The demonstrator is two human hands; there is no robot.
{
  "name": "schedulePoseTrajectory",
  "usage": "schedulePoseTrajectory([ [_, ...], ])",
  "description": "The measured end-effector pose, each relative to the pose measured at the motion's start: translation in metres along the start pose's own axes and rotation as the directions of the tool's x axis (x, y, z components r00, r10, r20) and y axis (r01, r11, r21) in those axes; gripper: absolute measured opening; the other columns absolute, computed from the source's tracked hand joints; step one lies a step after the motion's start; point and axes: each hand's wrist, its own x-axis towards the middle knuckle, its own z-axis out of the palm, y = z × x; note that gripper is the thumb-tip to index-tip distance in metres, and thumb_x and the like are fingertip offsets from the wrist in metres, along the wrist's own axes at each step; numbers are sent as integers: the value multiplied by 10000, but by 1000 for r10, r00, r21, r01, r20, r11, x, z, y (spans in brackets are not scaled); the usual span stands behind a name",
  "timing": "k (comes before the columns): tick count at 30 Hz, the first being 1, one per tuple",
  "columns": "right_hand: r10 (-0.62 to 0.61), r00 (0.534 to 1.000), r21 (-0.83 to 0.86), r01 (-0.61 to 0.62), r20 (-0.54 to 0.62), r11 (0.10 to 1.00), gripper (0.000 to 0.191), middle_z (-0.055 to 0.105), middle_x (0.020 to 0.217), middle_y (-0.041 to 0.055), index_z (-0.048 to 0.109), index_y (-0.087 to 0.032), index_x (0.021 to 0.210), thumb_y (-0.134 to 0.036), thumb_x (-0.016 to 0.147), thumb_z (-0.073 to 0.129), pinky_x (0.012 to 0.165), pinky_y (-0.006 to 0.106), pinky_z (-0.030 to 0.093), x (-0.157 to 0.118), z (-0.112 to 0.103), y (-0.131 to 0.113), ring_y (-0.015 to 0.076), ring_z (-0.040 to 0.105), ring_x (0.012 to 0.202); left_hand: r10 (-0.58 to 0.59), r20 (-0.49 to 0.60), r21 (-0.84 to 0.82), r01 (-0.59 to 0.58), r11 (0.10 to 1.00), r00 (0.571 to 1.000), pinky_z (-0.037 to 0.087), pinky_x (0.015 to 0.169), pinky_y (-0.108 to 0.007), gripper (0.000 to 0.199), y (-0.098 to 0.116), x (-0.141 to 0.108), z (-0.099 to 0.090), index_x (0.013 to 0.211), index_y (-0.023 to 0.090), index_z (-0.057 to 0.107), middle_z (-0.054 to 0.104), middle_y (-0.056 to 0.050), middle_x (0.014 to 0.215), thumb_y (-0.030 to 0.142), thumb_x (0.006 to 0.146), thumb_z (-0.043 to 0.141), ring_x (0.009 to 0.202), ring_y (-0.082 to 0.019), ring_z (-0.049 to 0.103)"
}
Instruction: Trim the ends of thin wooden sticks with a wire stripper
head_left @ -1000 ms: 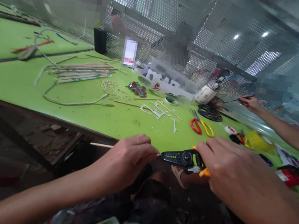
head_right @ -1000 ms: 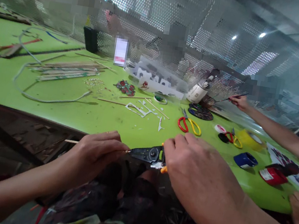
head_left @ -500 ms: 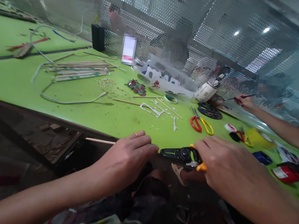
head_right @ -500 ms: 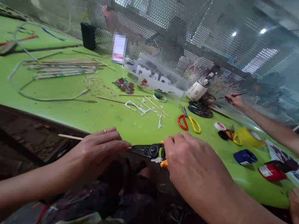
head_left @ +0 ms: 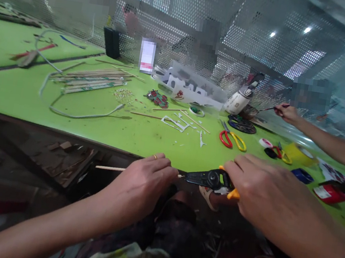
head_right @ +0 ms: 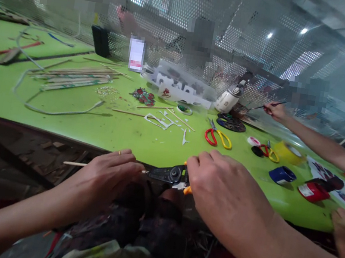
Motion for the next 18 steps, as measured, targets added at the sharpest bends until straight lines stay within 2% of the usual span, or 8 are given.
schedulePoseTrajectory([
  [7,7,1000,27,-8,26,1000,224,623,714,62,604,-207,751,-27,771,474,577,323,377,-2,3,0,212,583,668,28,-35,53,-26,998,999,263,526,-269,207,-4,-2,0,791,142,556,471,7,655,87,931,414,556,-114,370],
  [12,30,991,79,-41,130,996,300,621,737,39,575,-205,781,43,674,446,587,330,367,0,7,4,209,592,657,41,-19,106,-39,994,999,265,520,-275,234,-2,-2,0,781,158,542,479,11,653,124,956,390,541,-116,368],
  [18,79,965,105,-108,250,989,222,635,750,32,573,-215,806,-7,757,513,567,333,334,6,5,6,228,605,646,71,-20,162,-67,985,997,281,514,-289,230,-1,0,-2,843,135,576,512,-11,688,115,954,376,550,-132,390],
])
